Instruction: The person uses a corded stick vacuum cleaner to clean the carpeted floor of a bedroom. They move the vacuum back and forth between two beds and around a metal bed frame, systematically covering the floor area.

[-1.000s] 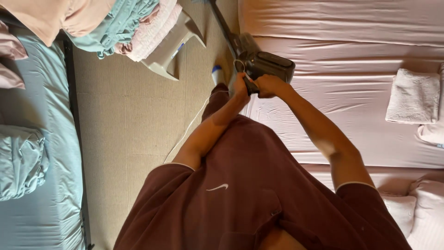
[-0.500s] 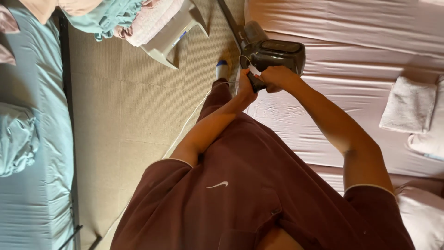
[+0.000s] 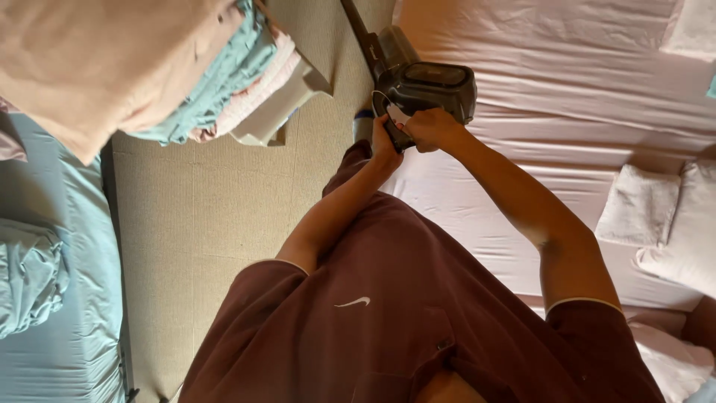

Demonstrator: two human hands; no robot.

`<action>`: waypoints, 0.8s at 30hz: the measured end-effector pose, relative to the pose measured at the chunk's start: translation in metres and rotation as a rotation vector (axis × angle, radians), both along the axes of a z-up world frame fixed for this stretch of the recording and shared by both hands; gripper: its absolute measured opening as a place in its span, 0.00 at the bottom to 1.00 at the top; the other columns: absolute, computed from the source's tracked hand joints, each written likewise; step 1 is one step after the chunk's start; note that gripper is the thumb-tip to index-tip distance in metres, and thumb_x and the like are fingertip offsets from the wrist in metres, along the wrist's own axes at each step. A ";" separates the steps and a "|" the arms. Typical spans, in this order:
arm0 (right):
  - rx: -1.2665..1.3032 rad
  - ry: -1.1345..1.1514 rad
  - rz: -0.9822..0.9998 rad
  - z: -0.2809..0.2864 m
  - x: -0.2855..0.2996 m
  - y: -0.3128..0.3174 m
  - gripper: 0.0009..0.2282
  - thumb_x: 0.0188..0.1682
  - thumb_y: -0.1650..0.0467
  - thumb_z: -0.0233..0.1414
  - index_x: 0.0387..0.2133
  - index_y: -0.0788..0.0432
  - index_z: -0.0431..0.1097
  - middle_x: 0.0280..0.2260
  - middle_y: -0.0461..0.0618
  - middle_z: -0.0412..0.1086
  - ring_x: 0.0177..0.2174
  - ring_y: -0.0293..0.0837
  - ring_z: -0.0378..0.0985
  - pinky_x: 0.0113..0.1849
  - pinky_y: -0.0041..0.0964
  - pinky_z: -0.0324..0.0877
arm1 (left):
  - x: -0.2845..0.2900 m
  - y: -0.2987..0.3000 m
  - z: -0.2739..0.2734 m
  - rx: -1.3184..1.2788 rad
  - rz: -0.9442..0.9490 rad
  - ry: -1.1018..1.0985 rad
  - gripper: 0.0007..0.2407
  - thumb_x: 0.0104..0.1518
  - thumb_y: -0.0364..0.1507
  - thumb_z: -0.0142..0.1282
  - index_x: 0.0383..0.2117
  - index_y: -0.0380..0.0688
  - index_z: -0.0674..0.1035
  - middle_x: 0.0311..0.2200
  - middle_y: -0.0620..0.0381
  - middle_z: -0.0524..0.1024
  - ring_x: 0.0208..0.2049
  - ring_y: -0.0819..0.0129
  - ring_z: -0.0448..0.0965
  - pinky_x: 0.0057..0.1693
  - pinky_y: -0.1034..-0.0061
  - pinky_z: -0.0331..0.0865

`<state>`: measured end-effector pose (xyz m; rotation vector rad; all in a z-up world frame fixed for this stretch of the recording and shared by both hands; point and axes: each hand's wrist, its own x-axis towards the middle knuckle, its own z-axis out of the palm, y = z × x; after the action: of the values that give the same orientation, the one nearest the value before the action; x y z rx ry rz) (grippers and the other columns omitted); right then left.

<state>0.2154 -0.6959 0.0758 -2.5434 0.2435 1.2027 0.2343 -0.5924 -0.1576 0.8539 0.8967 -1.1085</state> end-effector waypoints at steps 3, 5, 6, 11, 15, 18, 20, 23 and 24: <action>-0.002 0.014 0.001 0.026 0.051 -0.021 0.09 0.43 0.72 0.54 0.34 0.60 0.80 0.38 0.61 0.80 0.41 0.61 0.83 0.43 0.56 0.77 | 0.039 -0.030 -0.016 -0.035 0.020 -0.055 0.13 0.49 0.43 0.59 0.24 0.49 0.73 0.19 0.57 0.75 0.19 0.66 0.77 0.26 0.78 0.70; 0.009 -0.012 -0.014 0.007 0.067 -0.036 0.08 0.41 0.70 0.56 0.33 0.59 0.79 0.35 0.60 0.80 0.39 0.61 0.83 0.41 0.56 0.77 | 0.058 -0.042 -0.024 -0.013 0.011 -0.077 0.14 0.47 0.44 0.60 0.24 0.48 0.76 0.19 0.55 0.76 0.20 0.64 0.77 0.27 0.75 0.70; -0.002 -0.060 -0.036 -0.001 0.078 -0.047 0.08 0.40 0.69 0.58 0.31 0.58 0.79 0.33 0.59 0.79 0.37 0.61 0.83 0.39 0.56 0.78 | 0.073 -0.055 -0.028 -0.013 -0.002 -0.120 0.15 0.45 0.45 0.62 0.24 0.47 0.78 0.20 0.53 0.78 0.21 0.61 0.77 0.29 0.72 0.71; 0.015 -0.092 -0.086 -0.046 0.084 -0.056 0.09 0.40 0.68 0.59 0.31 0.58 0.78 0.32 0.59 0.78 0.36 0.62 0.83 0.37 0.56 0.78 | 0.109 -0.064 0.003 0.001 -0.035 -0.229 0.12 0.48 0.40 0.59 0.20 0.45 0.76 0.17 0.52 0.76 0.19 0.61 0.78 0.28 0.71 0.72; 0.055 -0.101 -0.142 -0.055 0.077 -0.039 0.09 0.41 0.67 0.59 0.31 0.58 0.77 0.32 0.58 0.78 0.36 0.61 0.83 0.37 0.56 0.78 | 0.107 -0.046 0.007 0.072 -0.084 -0.257 0.12 0.47 0.39 0.60 0.22 0.43 0.77 0.17 0.52 0.76 0.19 0.60 0.79 0.27 0.67 0.72; 0.086 -0.111 -0.150 -0.027 0.064 -0.013 0.10 0.38 0.71 0.57 0.32 0.62 0.77 0.33 0.62 0.78 0.37 0.64 0.82 0.38 0.56 0.77 | 0.092 -0.027 0.002 0.092 -0.112 -0.279 0.14 0.47 0.40 0.60 0.27 0.40 0.77 0.19 0.49 0.77 0.20 0.58 0.79 0.28 0.67 0.73; 0.122 -0.129 -0.192 -0.042 0.040 0.000 0.10 0.37 0.70 0.57 0.30 0.62 0.76 0.32 0.63 0.77 0.36 0.64 0.82 0.37 0.57 0.77 | 0.074 -0.007 -0.012 0.095 -0.134 -0.282 0.15 0.47 0.41 0.60 0.28 0.40 0.78 0.20 0.49 0.78 0.20 0.57 0.80 0.28 0.66 0.74; 0.113 -0.141 -0.226 -0.044 0.010 0.026 0.10 0.35 0.69 0.57 0.28 0.60 0.77 0.31 0.61 0.78 0.35 0.62 0.82 0.37 0.57 0.77 | 0.045 0.019 -0.013 0.091 -0.161 -0.301 0.16 0.47 0.42 0.60 0.30 0.40 0.79 0.22 0.48 0.78 0.21 0.57 0.80 0.30 0.64 0.75; 0.075 -0.129 -0.218 -0.043 0.000 0.040 0.09 0.35 0.68 0.57 0.28 0.58 0.77 0.30 0.58 0.78 0.34 0.60 0.83 0.36 0.56 0.77 | 0.034 0.032 -0.011 0.093 -0.166 -0.312 0.16 0.48 0.41 0.61 0.31 0.39 0.78 0.22 0.48 0.78 0.22 0.57 0.80 0.32 0.64 0.75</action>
<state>0.2155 -0.6557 0.0331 -2.4441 0.4247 0.9450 0.2684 -0.5601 -0.1688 1.1592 0.6290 -1.0440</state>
